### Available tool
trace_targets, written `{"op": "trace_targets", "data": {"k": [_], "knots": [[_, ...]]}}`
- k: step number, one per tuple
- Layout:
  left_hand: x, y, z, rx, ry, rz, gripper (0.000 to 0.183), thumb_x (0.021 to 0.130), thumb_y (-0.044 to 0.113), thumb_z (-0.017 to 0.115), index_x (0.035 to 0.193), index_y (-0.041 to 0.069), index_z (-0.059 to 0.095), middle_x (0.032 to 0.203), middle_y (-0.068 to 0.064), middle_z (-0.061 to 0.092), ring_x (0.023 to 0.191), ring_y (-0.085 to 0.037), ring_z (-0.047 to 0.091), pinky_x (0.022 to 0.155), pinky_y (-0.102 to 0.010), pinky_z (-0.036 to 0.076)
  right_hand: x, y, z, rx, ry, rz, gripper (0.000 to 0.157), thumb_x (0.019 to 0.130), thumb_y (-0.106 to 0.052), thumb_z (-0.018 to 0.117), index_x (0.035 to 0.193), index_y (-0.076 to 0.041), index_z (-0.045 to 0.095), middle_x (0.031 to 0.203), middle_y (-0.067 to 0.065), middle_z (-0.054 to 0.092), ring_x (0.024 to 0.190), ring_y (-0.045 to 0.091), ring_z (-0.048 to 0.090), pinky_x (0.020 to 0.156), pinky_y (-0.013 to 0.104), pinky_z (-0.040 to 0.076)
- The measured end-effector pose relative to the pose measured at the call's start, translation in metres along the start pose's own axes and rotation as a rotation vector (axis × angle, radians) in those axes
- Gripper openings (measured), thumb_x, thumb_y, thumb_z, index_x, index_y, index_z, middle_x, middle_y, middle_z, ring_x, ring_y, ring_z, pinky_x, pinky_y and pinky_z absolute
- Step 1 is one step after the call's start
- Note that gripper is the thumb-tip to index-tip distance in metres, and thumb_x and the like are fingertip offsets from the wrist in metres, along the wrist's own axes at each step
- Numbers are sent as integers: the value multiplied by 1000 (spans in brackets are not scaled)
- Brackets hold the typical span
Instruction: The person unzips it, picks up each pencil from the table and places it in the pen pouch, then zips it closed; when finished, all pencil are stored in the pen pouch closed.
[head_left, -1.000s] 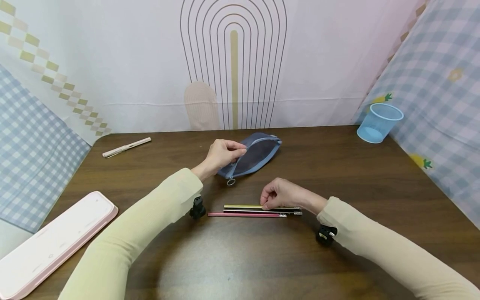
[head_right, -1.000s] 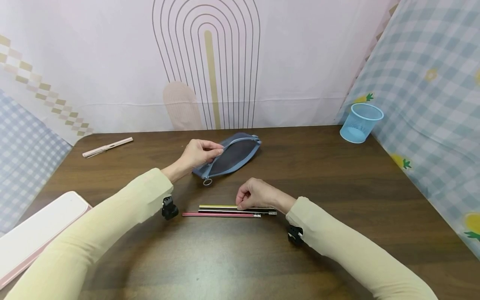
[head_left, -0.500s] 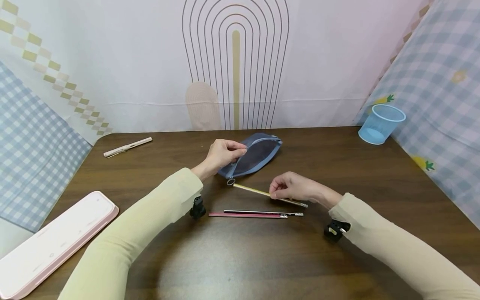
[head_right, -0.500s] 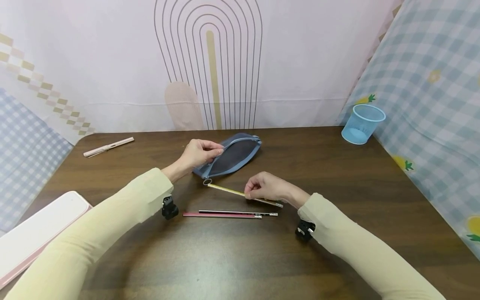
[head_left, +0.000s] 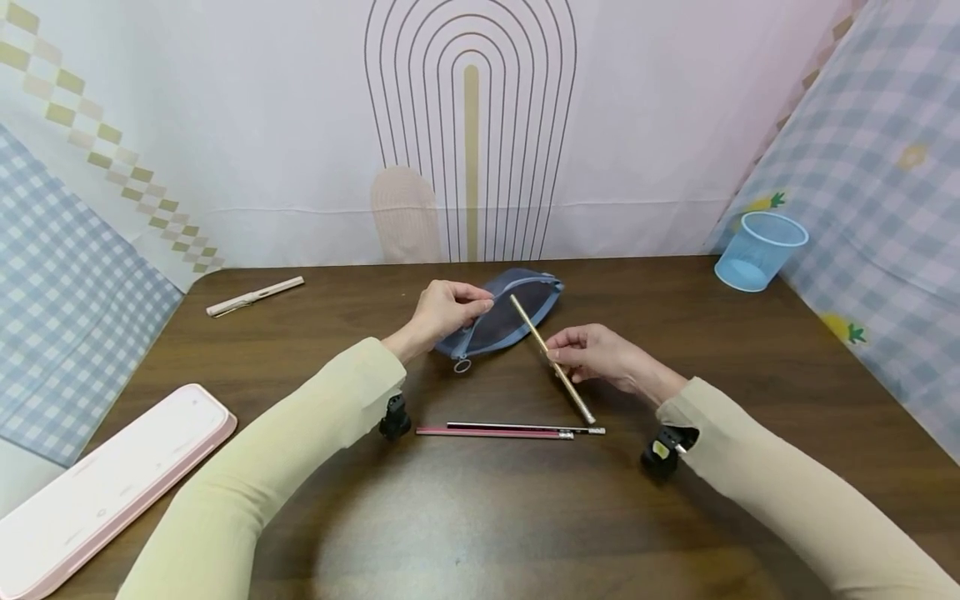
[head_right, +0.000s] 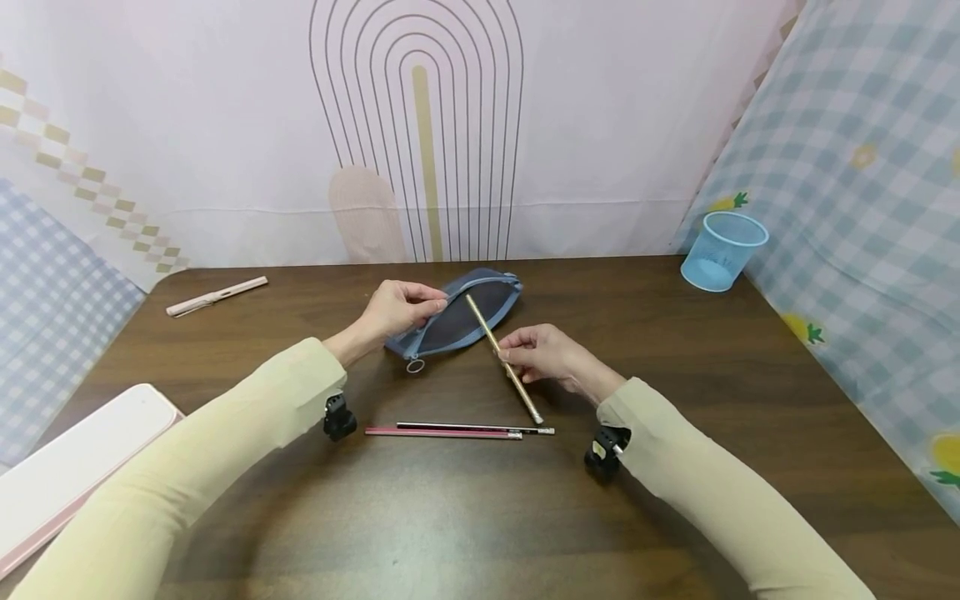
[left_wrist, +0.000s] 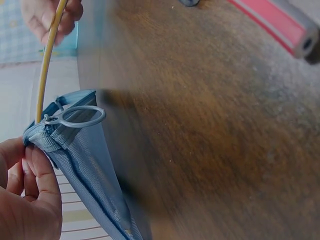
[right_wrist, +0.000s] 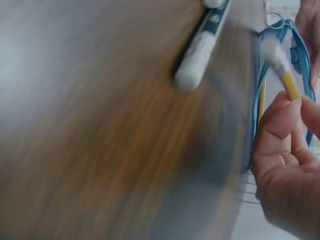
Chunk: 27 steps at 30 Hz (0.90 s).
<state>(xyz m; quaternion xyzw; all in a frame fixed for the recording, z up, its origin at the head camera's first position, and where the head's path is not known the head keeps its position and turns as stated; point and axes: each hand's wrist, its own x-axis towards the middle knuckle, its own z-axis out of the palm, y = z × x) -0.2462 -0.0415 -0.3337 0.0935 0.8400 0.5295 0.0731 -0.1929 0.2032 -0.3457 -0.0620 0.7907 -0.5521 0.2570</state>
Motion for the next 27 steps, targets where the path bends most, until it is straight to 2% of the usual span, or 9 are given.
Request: {"op": "trace_targets", "data": {"k": [5,9,12,16,23,27], "knots": [[1,-1,1,6,-3,1,20,85,21,71,100,9,75,93,-7,72,62,-4,58,59,-18,48,12,-4,6,222,35,101,31,97,-14,53,121,5,48,75,-5,64,64,5,61,54,15,47],[1,-1,1,8,-3,-3,20,85,22,71,100,9,75,94,-7,72,64,-5,59,60,-19,49,21,-8,12,408,59,146,14,98,-12,50,108,-3,52,73,-2,68,62,6,65,53,15,48],[1,-1,2,3,-3,-14,20,85,22,71,100,9,75,95,-8,72,65,-5,60,60,-19,49,27,-11,16,503,96,179,3,97,-11,51,97,-9,53,70,-1,68,60,7,65,51,16,48],[1,-1,2,-13,-6,-22,20,85,20,71,101,9,74,96,-9,72,65,-5,60,60,-18,50,33,-12,22,537,157,197,3,97,-12,52,97,-9,53,69,-4,66,58,6,65,50,15,47],[-1,0,2,-4,-9,-13,20,85,20,71,100,8,74,95,-9,72,64,-5,59,60,-18,49,42,-12,26,608,200,148,10,92,-18,62,91,-9,58,68,-3,68,59,6,66,53,16,50],[-1,1,2,-5,-15,-13,21,85,21,70,101,8,74,94,-8,72,64,-4,59,60,-19,50,49,-16,29,622,266,163,8,95,-15,57,95,-7,57,65,-3,66,57,6,65,53,15,50]]}}
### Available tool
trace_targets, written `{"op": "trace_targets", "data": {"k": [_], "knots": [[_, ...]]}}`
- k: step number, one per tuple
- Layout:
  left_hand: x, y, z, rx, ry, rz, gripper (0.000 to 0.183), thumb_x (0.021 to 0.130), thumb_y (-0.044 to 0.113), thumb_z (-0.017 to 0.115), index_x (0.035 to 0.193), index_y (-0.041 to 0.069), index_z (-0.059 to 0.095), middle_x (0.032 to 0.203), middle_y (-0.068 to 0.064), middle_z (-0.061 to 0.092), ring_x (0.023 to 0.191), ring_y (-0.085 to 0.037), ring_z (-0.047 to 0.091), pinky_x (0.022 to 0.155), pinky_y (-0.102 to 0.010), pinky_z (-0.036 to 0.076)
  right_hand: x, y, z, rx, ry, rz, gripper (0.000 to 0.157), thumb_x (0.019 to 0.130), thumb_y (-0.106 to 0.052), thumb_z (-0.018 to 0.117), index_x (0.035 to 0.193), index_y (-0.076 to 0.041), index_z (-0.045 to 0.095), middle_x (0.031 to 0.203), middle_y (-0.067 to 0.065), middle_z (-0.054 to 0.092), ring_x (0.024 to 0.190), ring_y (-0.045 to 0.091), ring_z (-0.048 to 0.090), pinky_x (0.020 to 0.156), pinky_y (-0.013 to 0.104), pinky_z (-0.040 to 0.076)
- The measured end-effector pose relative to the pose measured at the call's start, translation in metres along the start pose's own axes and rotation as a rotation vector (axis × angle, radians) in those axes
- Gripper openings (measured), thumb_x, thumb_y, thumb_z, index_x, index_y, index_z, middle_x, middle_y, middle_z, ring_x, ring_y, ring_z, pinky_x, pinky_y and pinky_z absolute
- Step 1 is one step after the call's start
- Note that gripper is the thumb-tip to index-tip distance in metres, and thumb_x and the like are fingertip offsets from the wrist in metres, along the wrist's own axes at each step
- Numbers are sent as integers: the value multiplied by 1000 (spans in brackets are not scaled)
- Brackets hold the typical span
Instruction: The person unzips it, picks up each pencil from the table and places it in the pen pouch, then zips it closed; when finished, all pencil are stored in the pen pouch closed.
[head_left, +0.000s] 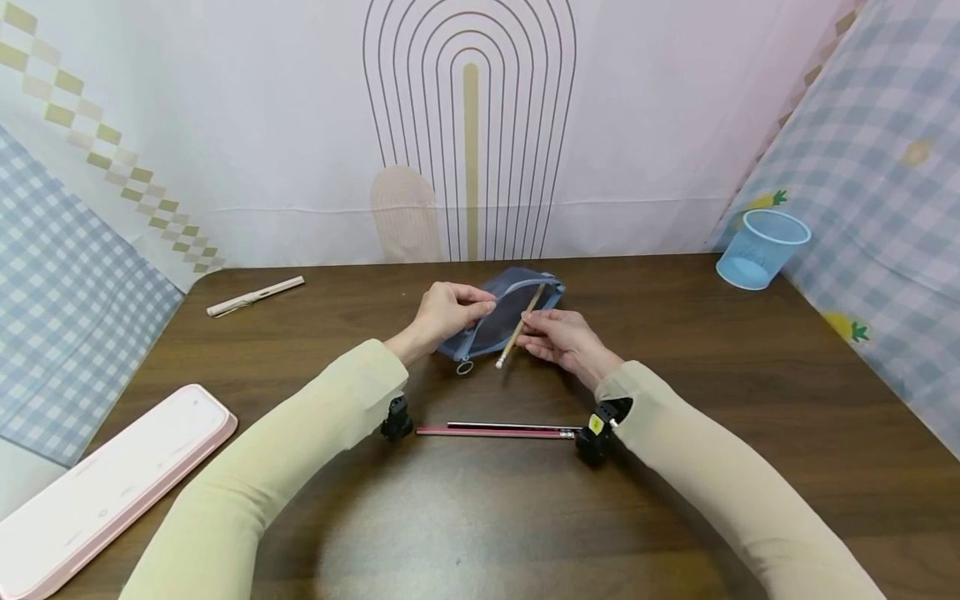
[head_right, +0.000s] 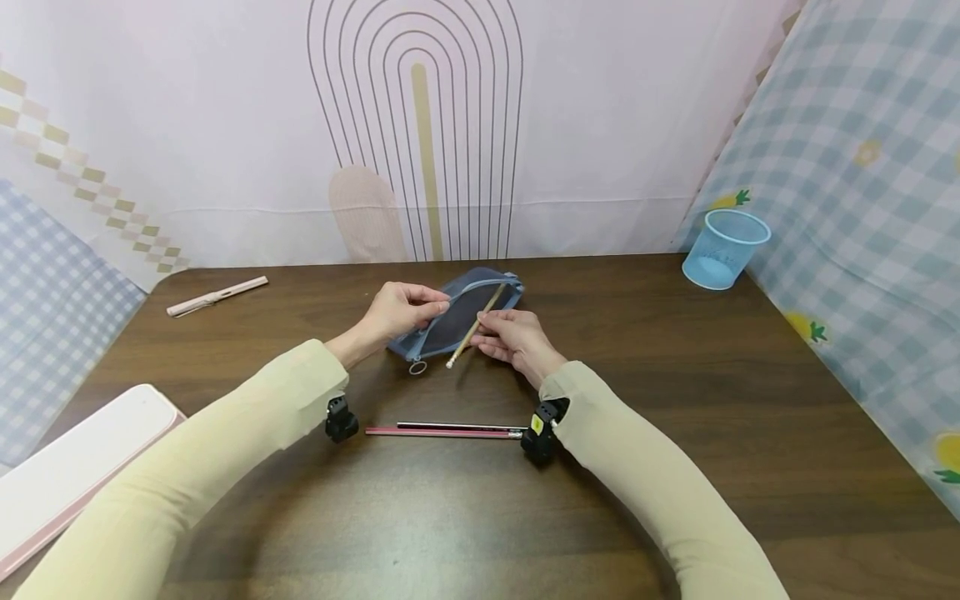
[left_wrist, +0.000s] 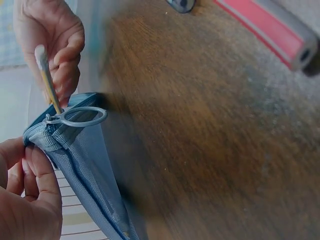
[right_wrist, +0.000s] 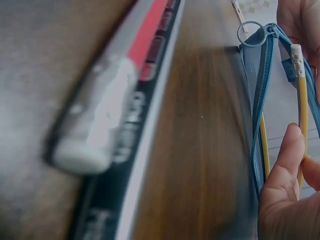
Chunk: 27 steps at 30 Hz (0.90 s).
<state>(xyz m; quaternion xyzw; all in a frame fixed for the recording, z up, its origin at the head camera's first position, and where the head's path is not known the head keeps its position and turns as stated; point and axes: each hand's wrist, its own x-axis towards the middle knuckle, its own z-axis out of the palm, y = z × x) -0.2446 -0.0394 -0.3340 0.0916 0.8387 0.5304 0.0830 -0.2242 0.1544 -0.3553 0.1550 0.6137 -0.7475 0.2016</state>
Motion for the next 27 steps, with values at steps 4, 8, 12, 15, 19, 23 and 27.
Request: {"op": "trace_targets", "data": {"k": [4,8,12,15,19,23,27], "knots": [[0,0,0,-3,-2,0,21,85,21,70,102,8,74,94,-8,72,64,-4,59,61,-19,50,2,-4,6,32,21,6,7,95,-12,55,97,-5,55,64,0,66,56,8,66,53,17,52],[0,1,1,-5,-4,-4,21,86,21,70,101,8,74,96,-8,72,65,-5,59,60,-18,50,3,-7,12,58,30,10,6,95,-11,55,95,-5,54,64,1,65,56,11,66,54,19,53],[0,2,2,-7,-3,-8,20,85,20,70,101,8,74,96,-9,72,66,-4,59,60,-17,50,6,-9,17,65,51,8,7,95,-11,55,95,-5,54,64,3,66,55,11,67,55,20,53],[1,2,3,-18,-4,-10,20,86,20,70,101,7,74,97,-10,72,67,-4,60,60,-17,50,9,-11,20,62,67,10,8,95,-12,55,96,-4,54,65,3,65,56,12,67,56,20,54],[2,4,3,-20,-4,-12,21,86,19,70,102,7,74,98,-11,71,68,-5,60,60,-17,50,10,-12,24,62,67,14,8,96,-11,54,97,-3,54,65,3,65,56,12,67,56,20,54],[1,5,2,-12,-1,-13,21,86,19,70,102,7,74,98,-10,71,67,-4,60,60,-17,50,9,-11,23,62,18,29,9,97,-10,52,99,-1,54,66,5,67,58,13,68,57,20,54],[0,5,2,-6,3,-19,20,86,20,70,102,8,74,97,-9,72,67,-4,59,60,-17,50,6,-7,22,58,-38,50,24,98,-8,48,117,5,52,69,6,68,62,13,68,60,21,54]]}}
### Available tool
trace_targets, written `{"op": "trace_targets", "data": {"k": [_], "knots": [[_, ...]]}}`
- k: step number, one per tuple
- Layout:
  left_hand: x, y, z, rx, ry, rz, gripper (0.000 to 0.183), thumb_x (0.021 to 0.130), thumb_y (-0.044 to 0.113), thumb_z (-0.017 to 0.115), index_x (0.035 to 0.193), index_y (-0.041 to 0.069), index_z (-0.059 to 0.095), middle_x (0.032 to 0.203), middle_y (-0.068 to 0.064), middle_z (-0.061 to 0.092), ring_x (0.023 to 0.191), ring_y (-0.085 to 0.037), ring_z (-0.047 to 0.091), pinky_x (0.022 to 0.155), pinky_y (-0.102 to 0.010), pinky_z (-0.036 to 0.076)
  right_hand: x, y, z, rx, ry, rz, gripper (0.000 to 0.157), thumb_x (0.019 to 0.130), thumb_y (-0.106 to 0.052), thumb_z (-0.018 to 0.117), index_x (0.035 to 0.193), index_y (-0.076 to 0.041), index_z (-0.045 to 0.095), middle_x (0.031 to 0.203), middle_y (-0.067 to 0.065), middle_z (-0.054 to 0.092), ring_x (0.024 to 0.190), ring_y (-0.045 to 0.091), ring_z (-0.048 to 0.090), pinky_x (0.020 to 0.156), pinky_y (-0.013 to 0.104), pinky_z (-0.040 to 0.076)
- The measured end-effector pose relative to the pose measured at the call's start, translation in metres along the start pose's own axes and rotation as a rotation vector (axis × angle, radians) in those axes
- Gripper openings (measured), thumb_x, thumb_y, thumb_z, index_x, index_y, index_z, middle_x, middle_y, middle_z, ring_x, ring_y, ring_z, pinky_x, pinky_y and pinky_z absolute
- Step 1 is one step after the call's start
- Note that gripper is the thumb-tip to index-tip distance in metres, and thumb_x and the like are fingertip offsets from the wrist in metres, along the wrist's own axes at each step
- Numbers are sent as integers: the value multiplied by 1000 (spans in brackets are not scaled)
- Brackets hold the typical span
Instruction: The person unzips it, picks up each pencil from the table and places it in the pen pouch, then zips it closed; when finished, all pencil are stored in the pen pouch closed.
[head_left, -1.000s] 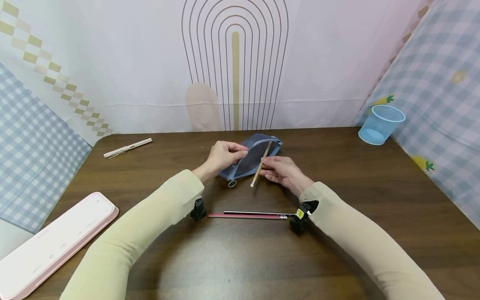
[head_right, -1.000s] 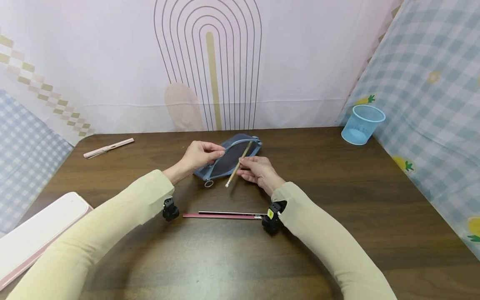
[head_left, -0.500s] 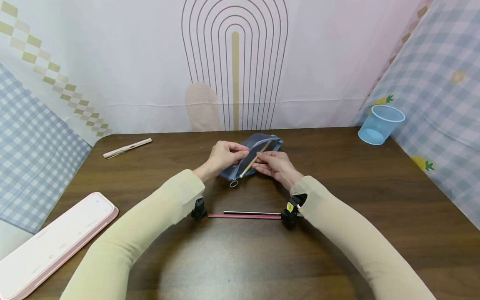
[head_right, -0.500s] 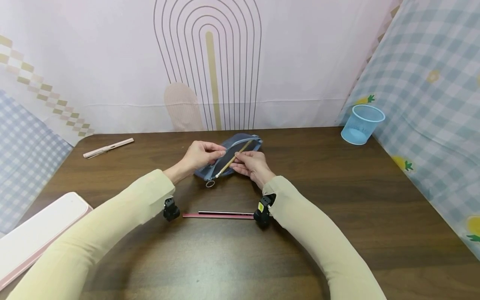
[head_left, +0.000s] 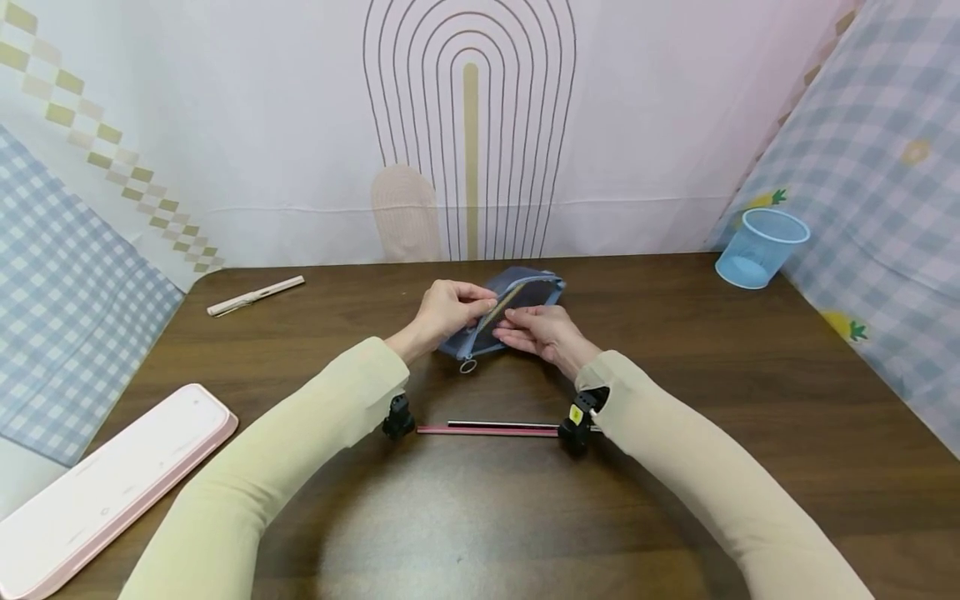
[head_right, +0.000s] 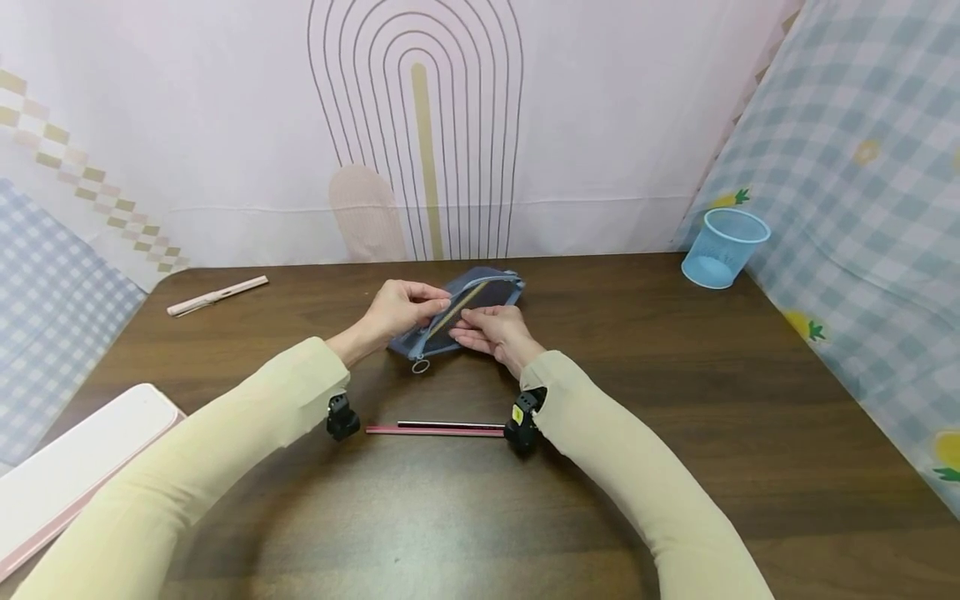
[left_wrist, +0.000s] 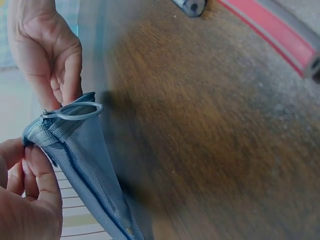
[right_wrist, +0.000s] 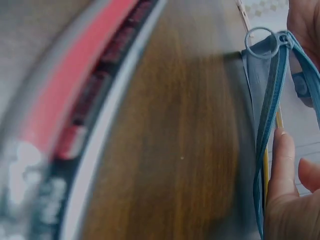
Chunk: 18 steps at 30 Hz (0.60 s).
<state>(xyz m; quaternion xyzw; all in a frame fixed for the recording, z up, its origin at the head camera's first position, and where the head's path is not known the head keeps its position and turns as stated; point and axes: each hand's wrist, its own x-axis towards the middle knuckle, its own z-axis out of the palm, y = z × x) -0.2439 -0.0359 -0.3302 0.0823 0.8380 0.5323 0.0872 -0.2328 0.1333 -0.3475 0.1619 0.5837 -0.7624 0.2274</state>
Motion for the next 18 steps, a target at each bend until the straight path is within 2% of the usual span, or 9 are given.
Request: {"op": "trace_targets", "data": {"k": [2,4,9,12,14,18], "knots": [[0,0,-1,3,1,-2,20,86,20,70,102,9,74,96,-9,72,66,-5,60,60,-18,50,-4,2,-1,-5,-10,5,31,98,-8,47,126,7,47,71,6,68,64,13,68,61,21,55],[0,0,-1,5,3,-2,20,85,20,70,102,9,74,95,-8,72,65,-5,60,60,-18,50,-10,4,-3,-15,-28,6,33,99,-7,47,128,8,44,72,5,68,65,13,69,63,22,55],[0,0,-1,-5,3,-5,20,85,20,71,101,9,74,94,-8,72,64,-6,60,59,-19,49,-29,10,-13,-106,-154,6,23,98,-5,47,119,5,48,77,3,67,71,11,67,68,23,55],[0,-1,-1,-7,2,-2,20,85,20,71,101,9,74,94,-8,72,64,-6,60,59,-19,49,-39,15,-23,-231,-261,11,20,96,-2,49,115,5,52,83,2,66,75,11,65,72,24,54],[0,-2,-1,-5,2,4,20,85,20,71,101,9,74,94,-8,72,64,-6,60,59,-19,49,-45,18,-30,-354,-318,12,22,94,-1,52,115,7,54,85,1,67,77,10,64,73,24,54],[1,-5,-1,1,1,7,19,85,20,71,101,10,74,94,-7,72,64,-7,60,59,-21,50,-51,25,-40,-584,-383,-5,25,90,0,60,112,10,60,84,0,68,75,10,62,70,24,54]]}}
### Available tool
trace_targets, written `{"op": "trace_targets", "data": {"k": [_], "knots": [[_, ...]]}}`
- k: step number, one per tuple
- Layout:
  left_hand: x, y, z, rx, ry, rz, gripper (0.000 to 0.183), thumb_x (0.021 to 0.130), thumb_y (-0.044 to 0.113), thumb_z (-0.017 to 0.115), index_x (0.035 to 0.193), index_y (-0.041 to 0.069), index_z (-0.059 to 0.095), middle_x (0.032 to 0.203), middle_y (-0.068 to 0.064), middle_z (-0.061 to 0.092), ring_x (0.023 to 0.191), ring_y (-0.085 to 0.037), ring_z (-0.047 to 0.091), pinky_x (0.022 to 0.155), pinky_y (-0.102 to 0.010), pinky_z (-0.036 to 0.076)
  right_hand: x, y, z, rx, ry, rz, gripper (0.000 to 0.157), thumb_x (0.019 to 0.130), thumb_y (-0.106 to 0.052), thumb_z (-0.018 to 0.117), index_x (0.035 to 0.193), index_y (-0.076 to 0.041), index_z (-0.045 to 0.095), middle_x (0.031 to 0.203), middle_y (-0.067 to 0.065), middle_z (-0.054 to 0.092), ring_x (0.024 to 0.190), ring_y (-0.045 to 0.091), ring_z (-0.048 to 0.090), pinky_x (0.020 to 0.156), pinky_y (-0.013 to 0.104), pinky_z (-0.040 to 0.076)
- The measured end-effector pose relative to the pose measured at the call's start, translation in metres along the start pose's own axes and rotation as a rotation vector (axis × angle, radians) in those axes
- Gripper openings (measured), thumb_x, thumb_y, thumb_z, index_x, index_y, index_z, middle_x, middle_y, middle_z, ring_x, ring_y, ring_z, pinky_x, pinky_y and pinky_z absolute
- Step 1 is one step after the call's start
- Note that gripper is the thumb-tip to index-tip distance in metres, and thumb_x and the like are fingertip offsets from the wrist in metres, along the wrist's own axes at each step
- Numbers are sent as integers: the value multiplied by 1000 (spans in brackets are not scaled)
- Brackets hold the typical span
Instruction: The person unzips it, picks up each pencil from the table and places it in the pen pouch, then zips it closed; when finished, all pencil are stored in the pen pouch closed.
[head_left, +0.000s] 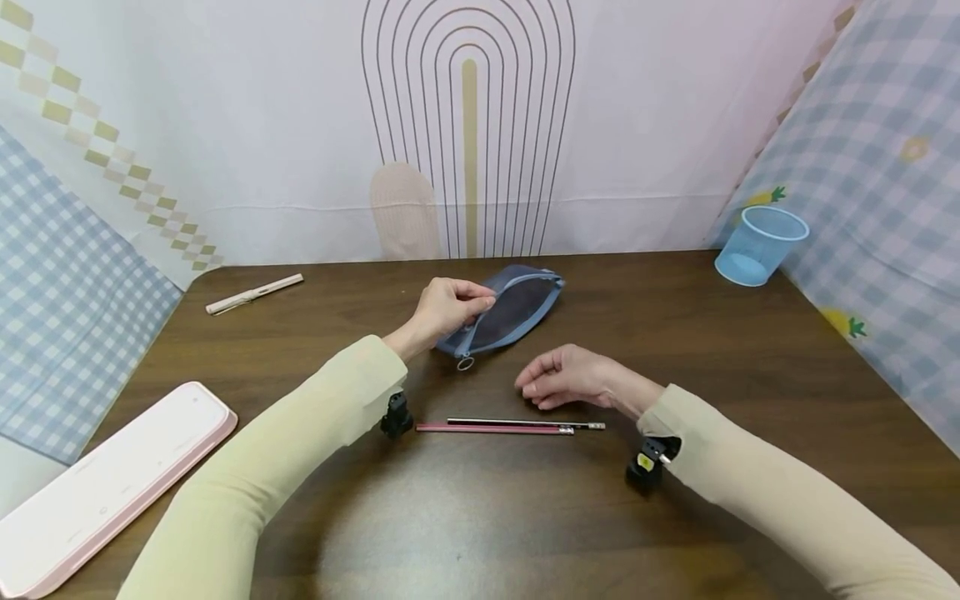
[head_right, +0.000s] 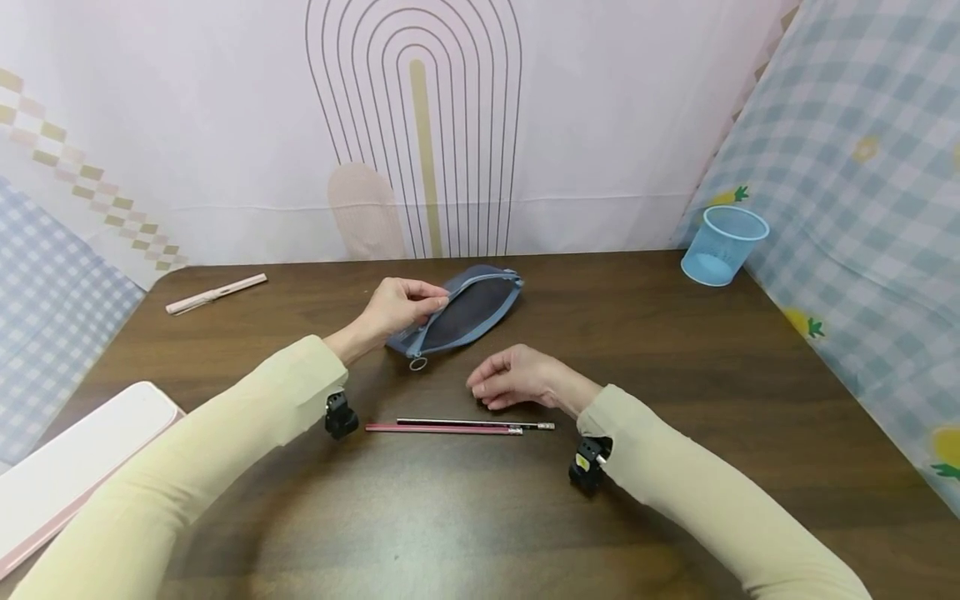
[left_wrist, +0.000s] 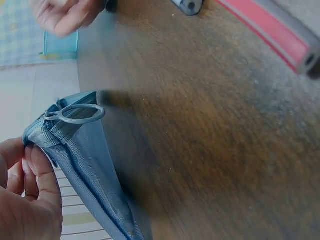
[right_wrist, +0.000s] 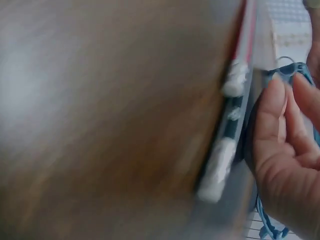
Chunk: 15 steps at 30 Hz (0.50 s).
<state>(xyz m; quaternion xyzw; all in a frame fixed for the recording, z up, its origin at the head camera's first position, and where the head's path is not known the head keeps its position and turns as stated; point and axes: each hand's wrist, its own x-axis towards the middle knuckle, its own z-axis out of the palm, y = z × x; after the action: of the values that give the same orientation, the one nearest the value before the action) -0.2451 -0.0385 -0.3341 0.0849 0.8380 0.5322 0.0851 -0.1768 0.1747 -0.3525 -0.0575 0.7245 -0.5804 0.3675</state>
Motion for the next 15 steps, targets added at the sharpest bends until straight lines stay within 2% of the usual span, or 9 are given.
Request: {"op": "trace_targets", "data": {"k": [6,15], "knots": [[0,-2,0,-3,-8,-16,21,85,22,71,102,10,74,96,-8,72,67,-7,62,63,-22,52,-5,7,5,-238,-51,-41,20,84,-2,67,101,7,66,75,-3,66,65,6,58,59,21,52],[0,-1,0,-14,-11,-23,20,85,21,71,101,10,74,96,-8,71,69,-8,62,64,-23,53,-7,7,9,-405,-60,-128,12,80,1,70,92,3,68,70,-3,64,57,4,52,47,19,42]]}}
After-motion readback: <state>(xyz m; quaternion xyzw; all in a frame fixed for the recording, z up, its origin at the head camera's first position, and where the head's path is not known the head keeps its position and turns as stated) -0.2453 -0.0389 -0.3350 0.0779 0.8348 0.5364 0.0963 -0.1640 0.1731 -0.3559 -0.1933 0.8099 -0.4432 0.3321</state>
